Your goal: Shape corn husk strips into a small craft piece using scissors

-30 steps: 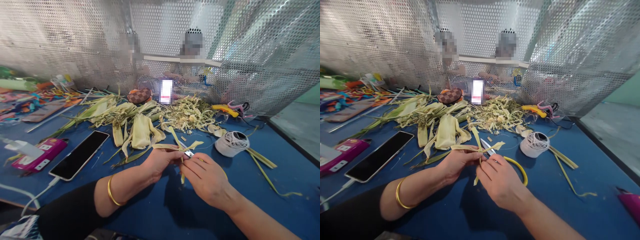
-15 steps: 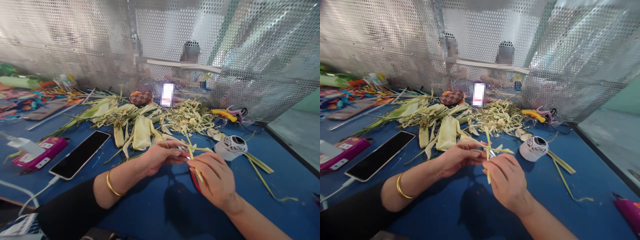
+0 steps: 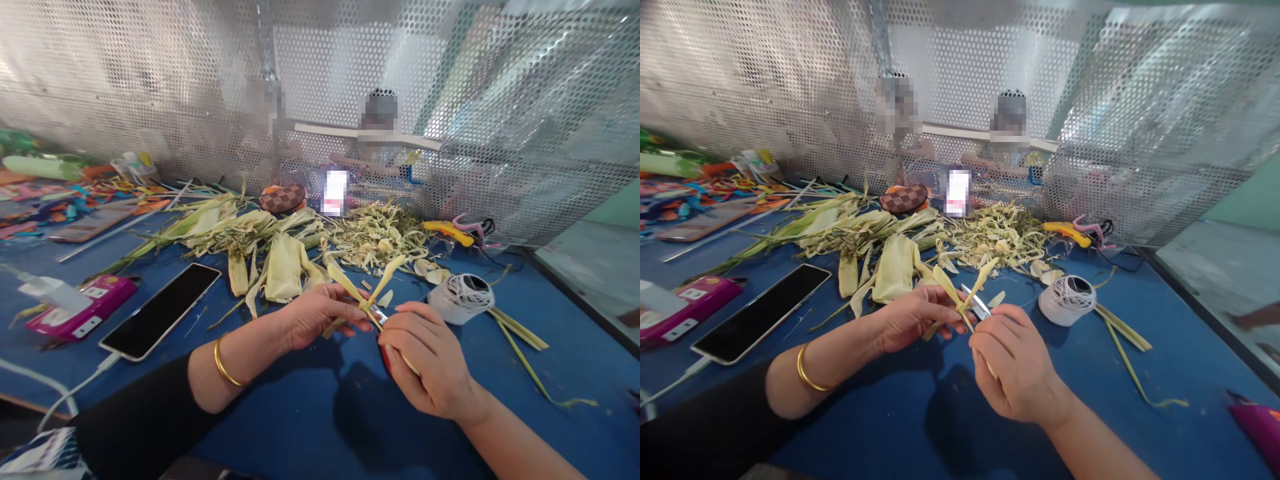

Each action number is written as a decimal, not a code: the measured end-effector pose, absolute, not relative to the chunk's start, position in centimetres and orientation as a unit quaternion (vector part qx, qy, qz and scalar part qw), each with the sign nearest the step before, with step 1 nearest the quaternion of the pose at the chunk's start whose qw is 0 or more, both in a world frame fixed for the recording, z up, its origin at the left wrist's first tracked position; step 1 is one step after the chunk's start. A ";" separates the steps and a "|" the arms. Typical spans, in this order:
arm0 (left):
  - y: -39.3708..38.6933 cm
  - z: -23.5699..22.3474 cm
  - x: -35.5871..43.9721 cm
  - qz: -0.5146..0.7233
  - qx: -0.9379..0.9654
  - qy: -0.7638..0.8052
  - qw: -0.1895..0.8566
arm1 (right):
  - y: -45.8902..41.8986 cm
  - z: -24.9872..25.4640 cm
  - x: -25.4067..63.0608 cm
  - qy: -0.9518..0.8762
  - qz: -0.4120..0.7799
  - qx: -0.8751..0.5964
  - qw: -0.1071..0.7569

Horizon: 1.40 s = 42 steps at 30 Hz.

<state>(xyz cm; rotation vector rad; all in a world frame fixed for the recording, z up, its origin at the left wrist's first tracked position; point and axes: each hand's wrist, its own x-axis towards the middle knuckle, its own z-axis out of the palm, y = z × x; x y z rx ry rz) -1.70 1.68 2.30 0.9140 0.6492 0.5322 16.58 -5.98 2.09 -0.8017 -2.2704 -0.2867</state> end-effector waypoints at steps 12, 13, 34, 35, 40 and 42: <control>0.6 0.9 -0.6 0.331 0.468 0.387 0.723 | -6.0 0.8 15.3 -0.901 -0.119 -0.306 0.283; 0.6 0.8 -0.6 0.327 0.467 0.384 0.726 | -6.1 0.8 15.2 -0.903 -0.110 -0.305 0.283; 0.3 1.2 -0.9 0.211 0.433 0.330 0.812 | -4.9 0.7 16.1 -0.584 0.296 -0.569 0.498; 0.3 1.2 -0.8 0.222 0.412 0.313 0.826 | -4.9 0.9 16.2 -0.592 0.311 -0.554 0.497; 0.6 1.2 -0.9 0.255 0.364 0.248 0.861 | -4.7 1.3 16.1 -0.634 0.431 -0.496 0.407; 0.7 1.2 -1.0 0.247 0.355 0.229 0.872 | -4.7 1.1 16.0 -0.658 0.425 -0.492 0.379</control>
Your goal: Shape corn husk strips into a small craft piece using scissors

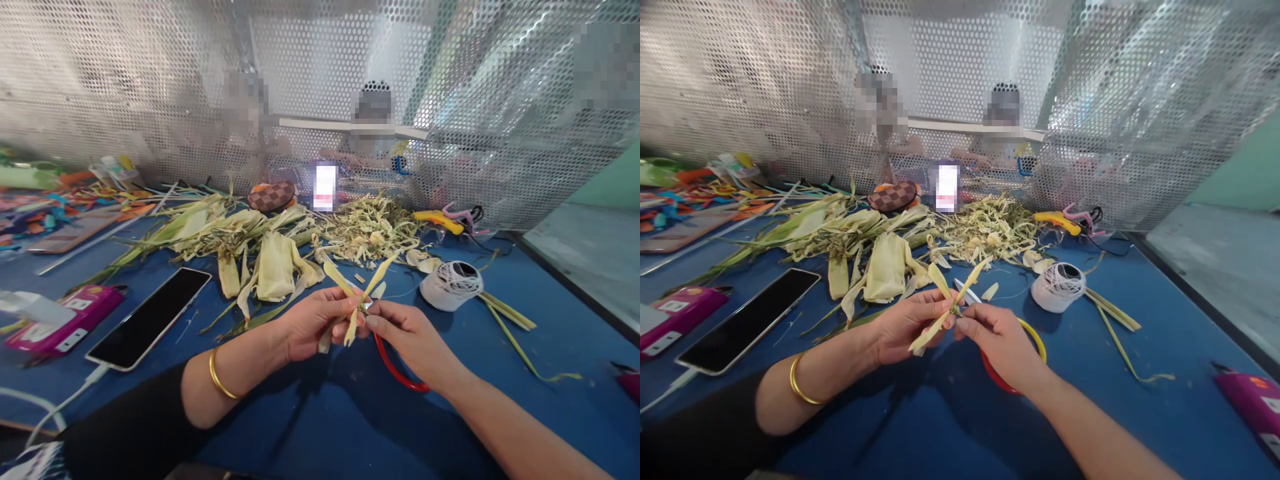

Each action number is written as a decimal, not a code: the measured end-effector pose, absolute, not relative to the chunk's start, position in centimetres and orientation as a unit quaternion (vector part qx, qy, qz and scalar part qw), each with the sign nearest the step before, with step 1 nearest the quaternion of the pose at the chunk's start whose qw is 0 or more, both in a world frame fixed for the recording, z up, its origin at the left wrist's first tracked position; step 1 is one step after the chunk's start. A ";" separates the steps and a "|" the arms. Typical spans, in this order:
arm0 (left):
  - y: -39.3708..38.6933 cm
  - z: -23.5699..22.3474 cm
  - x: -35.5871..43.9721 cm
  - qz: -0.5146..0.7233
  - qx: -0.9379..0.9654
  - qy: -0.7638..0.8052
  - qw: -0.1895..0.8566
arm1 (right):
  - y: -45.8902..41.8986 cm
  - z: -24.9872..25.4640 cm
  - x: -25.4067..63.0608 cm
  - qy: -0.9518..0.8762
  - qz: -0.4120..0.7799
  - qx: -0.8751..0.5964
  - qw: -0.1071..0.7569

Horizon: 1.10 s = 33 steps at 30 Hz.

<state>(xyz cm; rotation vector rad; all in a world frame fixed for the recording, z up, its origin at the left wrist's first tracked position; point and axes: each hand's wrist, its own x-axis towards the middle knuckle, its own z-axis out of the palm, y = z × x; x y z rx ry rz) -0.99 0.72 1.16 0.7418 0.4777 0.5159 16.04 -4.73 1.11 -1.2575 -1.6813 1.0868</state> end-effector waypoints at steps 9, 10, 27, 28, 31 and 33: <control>0.2 1.8 -0.9 0.258 0.343 0.282 0.858 | -4.7 1.3 17.0 -0.845 -0.142 -0.425 0.293; 0.2 1.9 -0.9 0.256 0.335 0.293 0.858 | -4.7 1.3 17.0 -0.846 -0.173 -0.418 0.283; 1.0 1.7 -1.1 0.214 0.427 0.351 0.805 | -3.9 0.6 17.3 -0.832 0.061 -0.454 0.311; 0.9 1.7 -1.0 0.215 0.444 0.357 0.793 | -4.0 0.8 17.4 -0.812 0.122 -0.468 0.327; 0.9 1.7 -1.0 0.212 0.483 0.372 0.764 | -4.1 1.1 17.4 -0.708 0.306 -0.506 0.386; 0.8 1.6 -0.9 0.207 0.508 0.378 0.746 | -4.2 1.2 17.3 -0.629 0.384 -0.527 0.424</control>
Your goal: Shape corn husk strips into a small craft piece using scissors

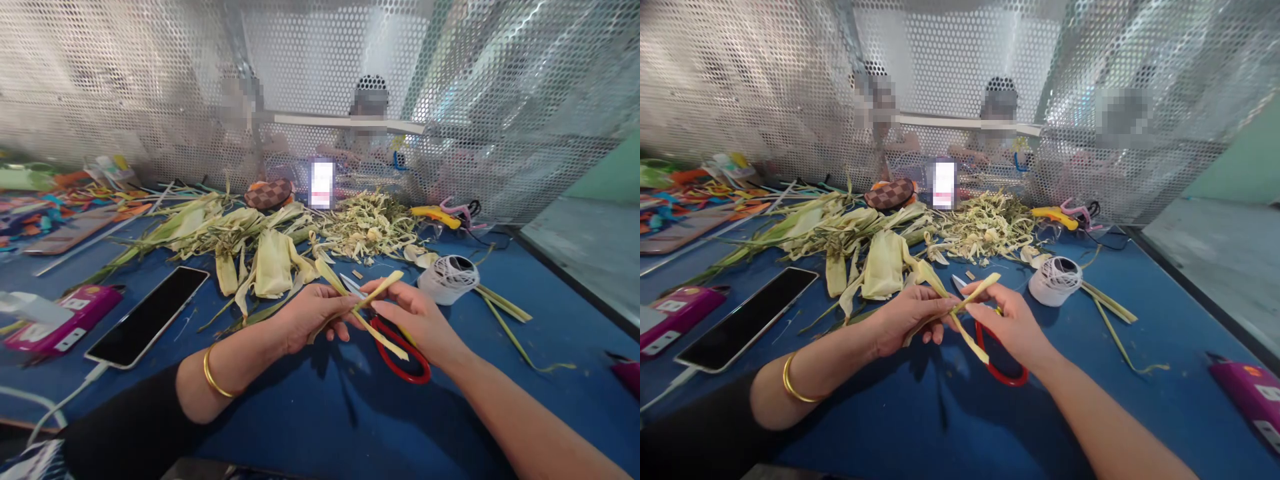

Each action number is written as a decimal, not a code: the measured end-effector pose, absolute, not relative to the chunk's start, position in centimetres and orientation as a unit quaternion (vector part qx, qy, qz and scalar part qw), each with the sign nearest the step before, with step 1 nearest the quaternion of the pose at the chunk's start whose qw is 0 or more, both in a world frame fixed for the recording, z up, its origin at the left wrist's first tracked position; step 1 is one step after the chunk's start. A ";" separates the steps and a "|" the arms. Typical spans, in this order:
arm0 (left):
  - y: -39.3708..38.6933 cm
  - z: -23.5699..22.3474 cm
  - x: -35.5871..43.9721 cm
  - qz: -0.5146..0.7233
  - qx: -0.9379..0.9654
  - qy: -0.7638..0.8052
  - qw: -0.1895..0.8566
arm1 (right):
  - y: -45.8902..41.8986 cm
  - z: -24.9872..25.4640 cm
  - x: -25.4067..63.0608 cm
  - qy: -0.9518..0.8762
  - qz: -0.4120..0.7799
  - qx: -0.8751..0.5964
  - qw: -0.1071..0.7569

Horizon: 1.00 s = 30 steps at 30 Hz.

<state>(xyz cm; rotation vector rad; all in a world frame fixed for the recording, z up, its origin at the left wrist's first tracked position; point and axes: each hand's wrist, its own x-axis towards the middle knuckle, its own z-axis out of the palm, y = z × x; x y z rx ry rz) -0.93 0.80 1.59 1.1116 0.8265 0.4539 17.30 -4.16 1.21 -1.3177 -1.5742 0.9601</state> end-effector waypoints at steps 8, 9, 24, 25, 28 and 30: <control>0.2 1.9 -0.7 0.142 0.548 0.397 0.723 | -4.4 0.2 16.1 -0.562 0.327 -0.591 0.477; 0.2 2.0 -0.7 0.137 0.549 0.398 0.722 | -4.4 0.2 16.2 -0.563 0.326 -0.594 0.473; -1.9 1.9 -0.1 0.113 0.676 0.385 0.618 | -5.4 2.3 14.6 -0.776 0.042 -0.535 0.331; -1.9 1.9 -0.1 0.109 0.680 0.382 0.617 | -5.4 2.3 14.4 -0.759 0.088 -0.545 0.346; -1.7 1.8 -0.2 0.101 0.678 0.379 0.622 | -5.6 2.6 14.3 -0.675 0.211 -0.580 0.403; -1.6 1.9 -0.3 0.102 0.672 0.382 0.626 | -5.6 2.9 14.6 -0.626 0.266 -0.593 0.431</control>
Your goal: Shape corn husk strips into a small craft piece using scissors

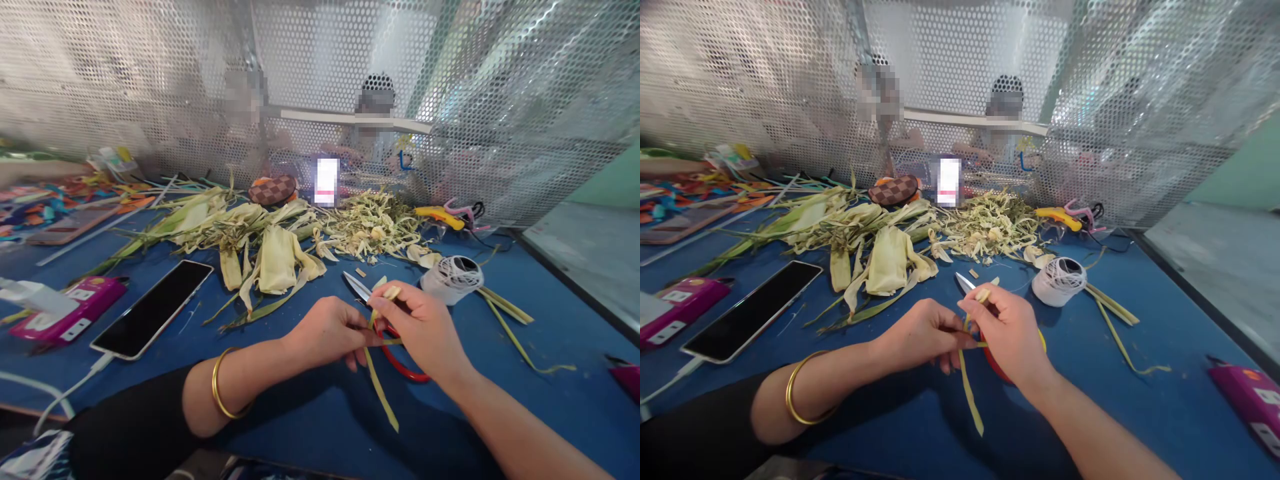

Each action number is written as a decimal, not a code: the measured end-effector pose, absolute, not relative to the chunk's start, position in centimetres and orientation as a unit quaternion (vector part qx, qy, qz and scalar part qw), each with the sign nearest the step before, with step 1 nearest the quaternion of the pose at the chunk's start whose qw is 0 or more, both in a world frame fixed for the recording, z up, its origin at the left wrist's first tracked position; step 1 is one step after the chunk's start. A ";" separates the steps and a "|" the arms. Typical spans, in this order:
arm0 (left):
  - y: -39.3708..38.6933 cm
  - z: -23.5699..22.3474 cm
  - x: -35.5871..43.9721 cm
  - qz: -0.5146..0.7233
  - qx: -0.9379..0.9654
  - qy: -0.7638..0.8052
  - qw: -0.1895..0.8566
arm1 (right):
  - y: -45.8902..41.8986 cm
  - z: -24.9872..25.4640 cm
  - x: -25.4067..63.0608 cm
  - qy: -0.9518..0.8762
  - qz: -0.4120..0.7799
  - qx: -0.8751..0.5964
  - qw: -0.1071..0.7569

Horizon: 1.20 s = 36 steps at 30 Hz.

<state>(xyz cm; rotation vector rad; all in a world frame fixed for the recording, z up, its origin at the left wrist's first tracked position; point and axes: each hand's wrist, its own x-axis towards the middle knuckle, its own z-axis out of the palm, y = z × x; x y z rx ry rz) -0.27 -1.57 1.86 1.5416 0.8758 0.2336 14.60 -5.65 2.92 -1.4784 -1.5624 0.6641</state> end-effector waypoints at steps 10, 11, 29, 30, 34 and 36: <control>-1.5 1.8 -0.4 0.130 0.688 0.409 0.586 | -6.3 3.5 15.6 -0.760 0.035 -0.511 0.401; -1.3 1.7 -0.4 0.139 0.669 0.414 0.601 | -6.5 3.4 15.5 -0.773 -0.008 -0.496 0.396; -0.8 1.7 0.0 0.297 0.422 0.380 0.768 | -7.4 1.4 13.9 -0.802 -0.341 -0.396 0.291; -0.8 1.7 0.0 0.297 0.419 0.375 0.772 | -7.3 1.4 13.9 -0.802 -0.339 -0.398 0.290; -0.7 2.1 -0.2 0.289 0.403 0.343 0.798 | -7.1 1.2 14.2 -0.798 -0.321 -0.414 0.298; -0.7 2.3 -0.3 0.280 0.397 0.322 0.813 | -7.0 1.2 14.3 -0.791 -0.309 -0.431 0.305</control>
